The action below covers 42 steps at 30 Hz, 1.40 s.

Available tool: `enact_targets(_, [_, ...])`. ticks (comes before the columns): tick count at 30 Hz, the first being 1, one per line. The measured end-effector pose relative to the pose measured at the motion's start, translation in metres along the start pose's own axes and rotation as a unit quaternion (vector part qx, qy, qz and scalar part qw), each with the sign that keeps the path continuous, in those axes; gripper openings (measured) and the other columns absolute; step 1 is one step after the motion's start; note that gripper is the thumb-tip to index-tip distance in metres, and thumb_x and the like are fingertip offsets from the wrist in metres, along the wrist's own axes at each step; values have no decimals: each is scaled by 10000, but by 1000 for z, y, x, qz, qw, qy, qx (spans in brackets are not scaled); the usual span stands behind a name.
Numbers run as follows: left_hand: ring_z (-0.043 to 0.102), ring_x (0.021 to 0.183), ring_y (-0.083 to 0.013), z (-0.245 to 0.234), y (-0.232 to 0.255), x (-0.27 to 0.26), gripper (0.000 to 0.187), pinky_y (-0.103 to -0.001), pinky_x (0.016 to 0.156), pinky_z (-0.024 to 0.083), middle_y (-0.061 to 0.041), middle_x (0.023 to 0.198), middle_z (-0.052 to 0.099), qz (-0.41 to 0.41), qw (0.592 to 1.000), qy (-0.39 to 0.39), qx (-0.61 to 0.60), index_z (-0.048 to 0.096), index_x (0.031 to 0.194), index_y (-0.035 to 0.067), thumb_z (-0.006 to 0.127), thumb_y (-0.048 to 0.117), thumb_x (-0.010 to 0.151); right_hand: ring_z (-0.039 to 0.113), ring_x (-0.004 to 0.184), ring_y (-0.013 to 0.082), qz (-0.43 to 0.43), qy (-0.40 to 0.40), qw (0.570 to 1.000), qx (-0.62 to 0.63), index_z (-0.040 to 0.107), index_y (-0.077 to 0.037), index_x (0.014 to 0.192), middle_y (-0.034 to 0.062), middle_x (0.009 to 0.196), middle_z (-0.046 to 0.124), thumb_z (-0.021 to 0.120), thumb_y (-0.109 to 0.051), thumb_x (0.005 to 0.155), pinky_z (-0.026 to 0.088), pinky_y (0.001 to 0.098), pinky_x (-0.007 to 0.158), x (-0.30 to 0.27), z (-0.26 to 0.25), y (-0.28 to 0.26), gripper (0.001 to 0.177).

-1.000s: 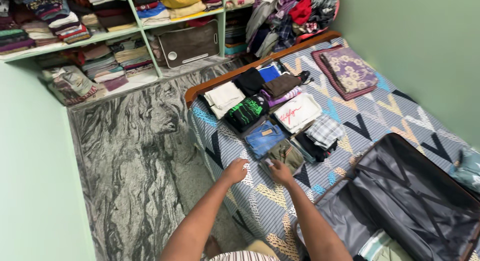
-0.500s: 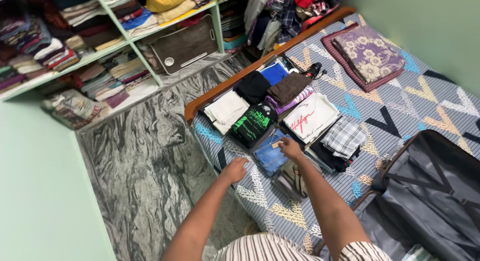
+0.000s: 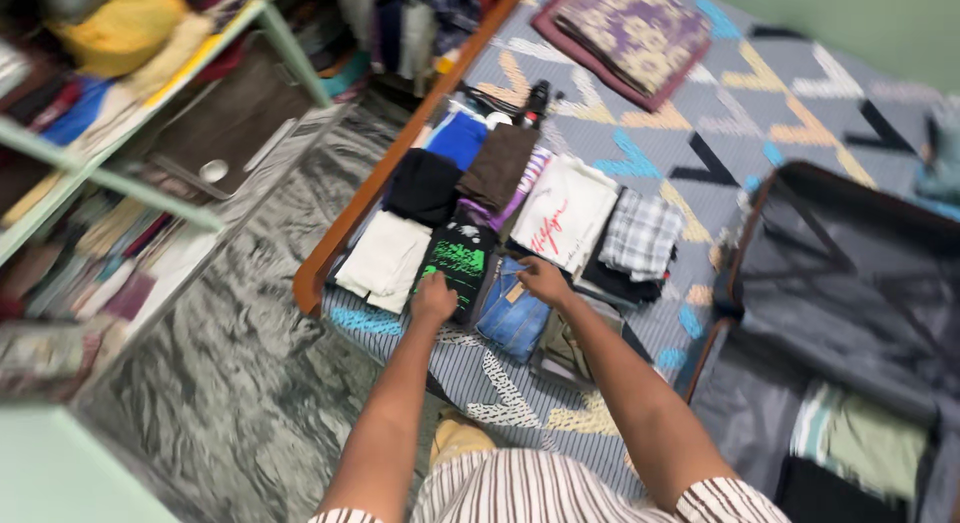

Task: The person picks up several folded clothing items from a bed and places them into an open suitcase. The person stacks a striped shirt, a black shirt, a green shirt, and a white t-shirt inside the suitcase by hand, smoothing them down to fit.

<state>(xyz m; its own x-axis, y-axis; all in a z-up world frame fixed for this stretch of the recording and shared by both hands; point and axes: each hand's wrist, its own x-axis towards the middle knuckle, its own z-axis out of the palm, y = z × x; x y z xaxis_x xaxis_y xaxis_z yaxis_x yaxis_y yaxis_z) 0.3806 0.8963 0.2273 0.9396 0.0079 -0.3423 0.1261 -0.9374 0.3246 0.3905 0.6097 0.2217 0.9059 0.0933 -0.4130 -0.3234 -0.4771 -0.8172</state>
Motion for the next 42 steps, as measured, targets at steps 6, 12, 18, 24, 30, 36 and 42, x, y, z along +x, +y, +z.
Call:
enact_targets(6, [527, 1316, -400, -4, -22, 82, 589, -492, 1077, 468, -212, 1410, 538, -59, 993, -76, -71, 501, 1381, 40, 682, 306, 888, 728, 783, 156, 88, 56, 992, 66, 638, -71, 1320, 88, 957, 750, 674, -284, 933, 580, 300, 621, -1, 3, 11, 443])
enact_targets(12, [512, 1337, -412, 5, -20, 114, 826, -482, 1105, 451, -223, 1443, 517, -83, 982, -149, -80, 430, 1448, 48, 792, 449, 822, 722, 764, 155, 124, 96, 980, 120, 649, -69, 1314, 92, 934, 737, 698, -283, 928, 562, 303, 588, -18, 15, 17, 444])
enact_targets(18, [512, 1323, -436, 11, -27, 118, 1043, -492, 1102, 439, -230, 1424, 526, -96, 978, -162, -92, 386, 1486, 65, 884, 550, 708, 712, 808, 156, 176, 89, 969, 151, 617, -69, 1347, 102, 1036, 722, 688, -286, 947, 573, 297, 621, -23, 22, 14, 460])
enact_targets(24, [722, 1093, -328, 13, -26, 123, 781, -421, 977, 555, -150, 1143, 742, -77, 945, -188, -255, 652, 1248, 57, 941, 411, 614, 711, 870, 166, 219, 64, 958, 177, 583, -91, 1374, 75, 1123, 714, 662, -296, 947, 579, 330, 676, -17, 30, 6, 480])
enact_targets(30, [730, 991, -273, 13, 12, 105, 540, -412, 850, 596, -96, 1063, 756, -57, 750, -317, -578, 650, 1198, 64, 852, 117, 700, 702, 925, 150, 235, 63, 943, 226, 564, -95, 1379, 45, 1172, 695, 622, -433, 930, 587, 351, 723, -9, 36, 0, 565])
enact_targets(36, [739, 999, -271, -15, 65, 77, 486, -429, 862, 628, -141, 1124, 732, -76, 566, -466, -676, 624, 1253, 38, 806, 143, 815, 612, 1038, 243, 244, 139, 783, 556, 577, -76, 1404, 101, 1226, 612, 425, -816, 854, 526, 408, 819, -32, 18, -21, 934])
enact_targets(42, [753, 1002, -265, -30, 108, 53, 502, -414, 864, 641, -150, 1156, 731, -5, 514, -536, -669, 603, 1299, 6, 779, 120, 842, 663, 1151, 334, 156, 154, 713, 666, 594, -70, 1379, 171, 1304, 676, 395, -919, 751, 553, 494, 965, -69, -9, -71, 1075])
